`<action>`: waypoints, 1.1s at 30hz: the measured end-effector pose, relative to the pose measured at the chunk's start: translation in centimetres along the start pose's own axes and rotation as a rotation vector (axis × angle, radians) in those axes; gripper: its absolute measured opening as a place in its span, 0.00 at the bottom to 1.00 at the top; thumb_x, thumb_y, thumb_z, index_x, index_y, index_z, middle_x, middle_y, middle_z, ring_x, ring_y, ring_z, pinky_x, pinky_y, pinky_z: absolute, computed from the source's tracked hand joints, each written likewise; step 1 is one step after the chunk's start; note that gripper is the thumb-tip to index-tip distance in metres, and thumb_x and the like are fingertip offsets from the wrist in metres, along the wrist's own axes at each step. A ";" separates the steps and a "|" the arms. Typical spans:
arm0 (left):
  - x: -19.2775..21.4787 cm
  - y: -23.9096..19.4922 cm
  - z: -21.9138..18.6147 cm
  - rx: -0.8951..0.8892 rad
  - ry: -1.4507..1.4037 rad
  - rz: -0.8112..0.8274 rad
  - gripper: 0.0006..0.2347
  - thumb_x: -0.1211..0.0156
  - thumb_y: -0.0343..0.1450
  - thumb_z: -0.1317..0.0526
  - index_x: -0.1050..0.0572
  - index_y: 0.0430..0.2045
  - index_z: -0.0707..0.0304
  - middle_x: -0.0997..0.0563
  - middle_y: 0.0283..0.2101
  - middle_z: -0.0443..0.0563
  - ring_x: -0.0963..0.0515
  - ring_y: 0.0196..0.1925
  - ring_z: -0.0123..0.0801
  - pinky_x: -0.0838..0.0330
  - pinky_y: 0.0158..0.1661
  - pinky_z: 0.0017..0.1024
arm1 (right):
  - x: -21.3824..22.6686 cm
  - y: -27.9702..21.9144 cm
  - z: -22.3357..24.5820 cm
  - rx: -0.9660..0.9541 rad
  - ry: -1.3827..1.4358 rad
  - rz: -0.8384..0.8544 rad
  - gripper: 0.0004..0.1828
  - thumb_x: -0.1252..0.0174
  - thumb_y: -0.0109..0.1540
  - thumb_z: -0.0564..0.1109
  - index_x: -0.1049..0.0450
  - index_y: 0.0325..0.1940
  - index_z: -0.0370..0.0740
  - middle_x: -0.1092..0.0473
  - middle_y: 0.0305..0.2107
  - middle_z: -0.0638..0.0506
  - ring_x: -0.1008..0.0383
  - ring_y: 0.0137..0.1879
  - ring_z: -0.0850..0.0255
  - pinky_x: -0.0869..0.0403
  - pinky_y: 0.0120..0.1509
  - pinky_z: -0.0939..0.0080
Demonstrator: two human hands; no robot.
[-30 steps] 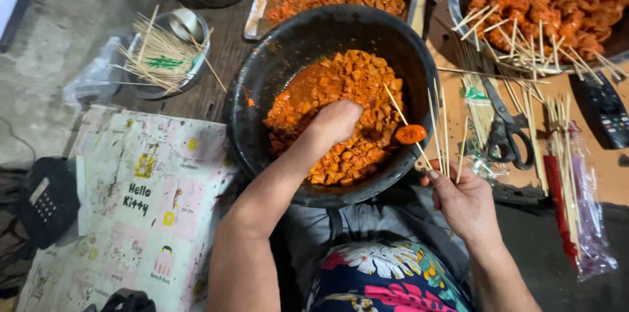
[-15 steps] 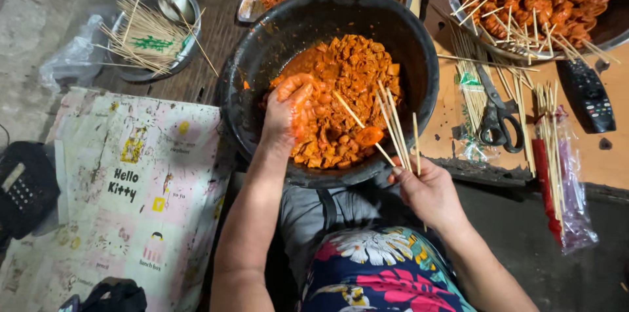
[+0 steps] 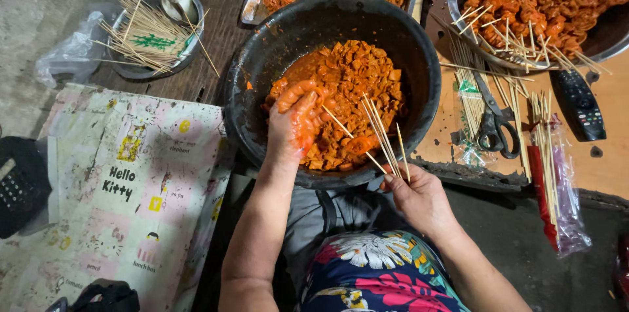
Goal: The person takes small pieces of marinated meat or offal from a large bowl by hand and threads them onto wooden skewers, placing the finished skewers into a metal tray.
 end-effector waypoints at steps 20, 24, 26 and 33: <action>-1.2 -6.4 1.7 -0.230 0.753 0.110 0.09 0.41 0.75 0.71 0.20 0.48 0.70 0.15 0.45 0.55 0.18 0.45 0.28 0.22 0.48 0.25 | -2.4 0.7 0.2 -0.170 0.217 0.124 0.07 0.45 0.67 0.39 0.22 0.45 0.38 0.27 0.23 0.56 0.42 0.18 0.73 0.42 0.20 0.70; -1.5 -4.2 0.3 0.125 0.828 0.032 0.18 0.48 0.73 0.71 0.22 0.58 0.63 0.15 0.47 0.54 0.27 0.34 0.31 0.28 0.34 0.29 | 1.0 0.7 0.9 -0.142 0.110 0.049 0.07 0.45 0.68 0.39 0.22 0.41 0.35 0.27 0.22 0.54 0.40 0.17 0.71 0.41 0.19 0.68; -1.4 0.7 -2.3 -0.580 1.115 0.211 0.13 0.44 0.76 0.70 0.26 0.55 0.70 0.17 0.51 0.57 0.16 0.51 0.35 0.19 0.51 0.30 | 2.6 0.9 1.5 -0.121 0.129 -0.023 0.07 0.46 0.68 0.39 0.23 0.41 0.35 0.26 0.23 0.53 0.40 0.17 0.71 0.41 0.19 0.68; 6.8 17.9 2.7 -0.129 2.011 0.184 0.08 0.41 0.65 0.70 0.18 0.35 0.69 0.17 0.40 0.69 0.17 0.46 0.58 0.23 0.50 0.45 | 5.0 1.0 2.4 -0.115 0.164 -0.147 0.10 0.46 0.67 0.39 0.25 0.51 0.37 0.27 0.24 0.54 0.41 0.18 0.72 0.42 0.20 0.69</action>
Point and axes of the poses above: each hand's wrist, its own y-axis towards the middle knuckle, its own x-axis out of the back of the hand, z = x × y, the point moved 2 cm from there along y, towards the middle knuckle
